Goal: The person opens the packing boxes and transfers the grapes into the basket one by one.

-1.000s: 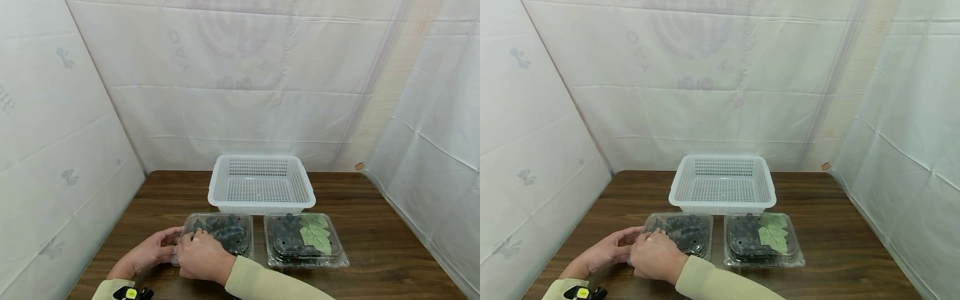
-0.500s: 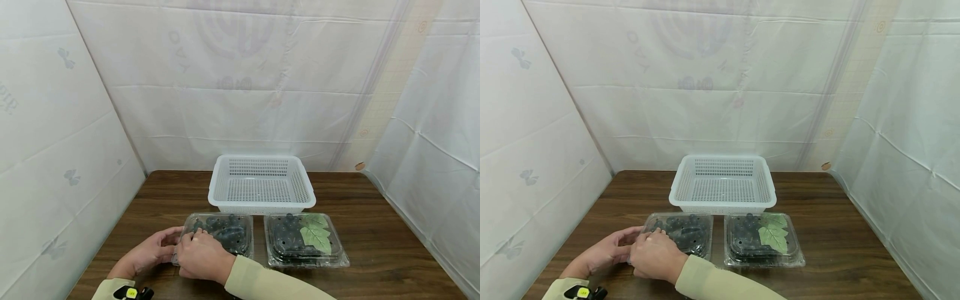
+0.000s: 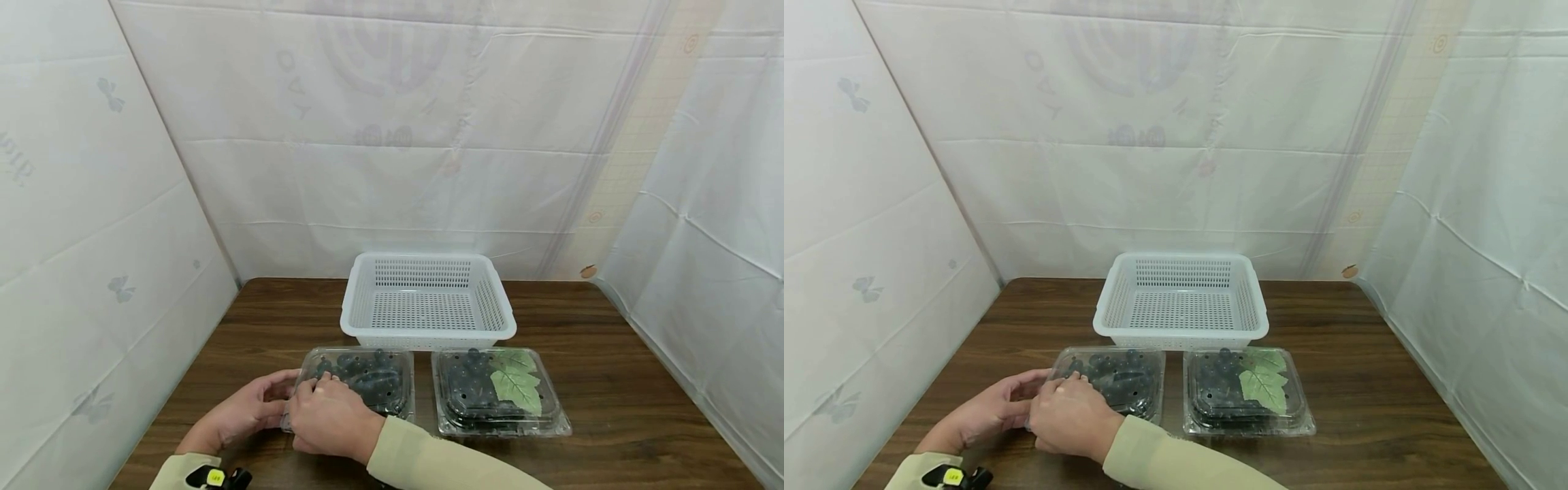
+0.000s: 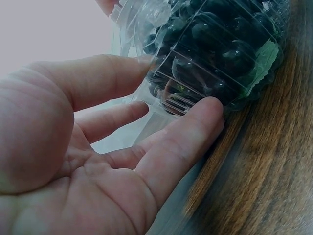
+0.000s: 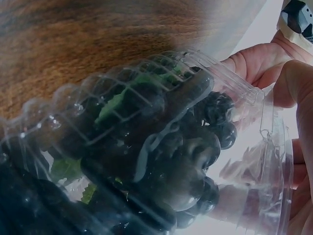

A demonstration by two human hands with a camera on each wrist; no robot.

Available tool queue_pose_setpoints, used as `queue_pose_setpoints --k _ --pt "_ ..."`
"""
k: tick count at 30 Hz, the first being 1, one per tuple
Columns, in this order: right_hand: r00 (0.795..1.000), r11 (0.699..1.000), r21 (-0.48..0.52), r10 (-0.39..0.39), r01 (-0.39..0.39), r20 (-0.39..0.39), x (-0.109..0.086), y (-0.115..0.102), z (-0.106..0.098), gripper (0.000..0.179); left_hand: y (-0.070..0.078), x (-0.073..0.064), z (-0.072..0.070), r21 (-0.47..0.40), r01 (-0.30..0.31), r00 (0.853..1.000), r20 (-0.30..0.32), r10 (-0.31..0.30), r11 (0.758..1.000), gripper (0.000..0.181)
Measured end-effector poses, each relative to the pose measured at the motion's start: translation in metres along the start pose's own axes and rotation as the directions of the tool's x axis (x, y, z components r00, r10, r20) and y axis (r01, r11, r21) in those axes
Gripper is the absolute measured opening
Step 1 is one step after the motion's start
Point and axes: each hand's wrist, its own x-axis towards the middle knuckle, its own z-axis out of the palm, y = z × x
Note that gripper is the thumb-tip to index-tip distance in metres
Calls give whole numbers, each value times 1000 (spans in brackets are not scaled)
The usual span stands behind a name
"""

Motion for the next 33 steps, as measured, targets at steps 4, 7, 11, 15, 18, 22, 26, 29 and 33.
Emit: queue_pose_setpoints --k 4,7,11,15,18,22,26,29,33 --pt "1000 1000 -1 3 -3 -1 0 -1 1 38 0 1 0 -8 1 1000 6 -1 1000 80" --pt "1000 1000 6 9 -9 4 0 -1 1 37 -1 1 0 -14 -5 1000 11 5 1000 80" --pt "1000 1000 30 9 -10 13 0 0 0 37 -1 1 0 -19 -8 1000 16 8 1000 80" --pt "1000 999 39 3 -4 15 1 1 -1 37 -1 1 -1 -18 -3 1000 22 3 1000 80" --pt "1000 999 32 4 -5 18 1 0 -1 39 0 0 -1 -16 -4 1000 24 5 1000 80" --pt "1000 999 40 2 -3 15 2 0 -1 38 0 -1 -3 -12 -5 1000 21 5 1000 79" --pt "1000 999 37 9 -8 -23 4 4 -4 29 -1 -2 -3 -5 -17 999 28 17 1000 79" --pt "998 997 63 51 -48 -46 5 11 -6 27 -1 -2 -2 -3 -34 998 43 34 999 80" --pt "998 994 96 51 -47 -38 5 15 -7 26 -1 -2 0 -12 -34 998 50 34 999 81"
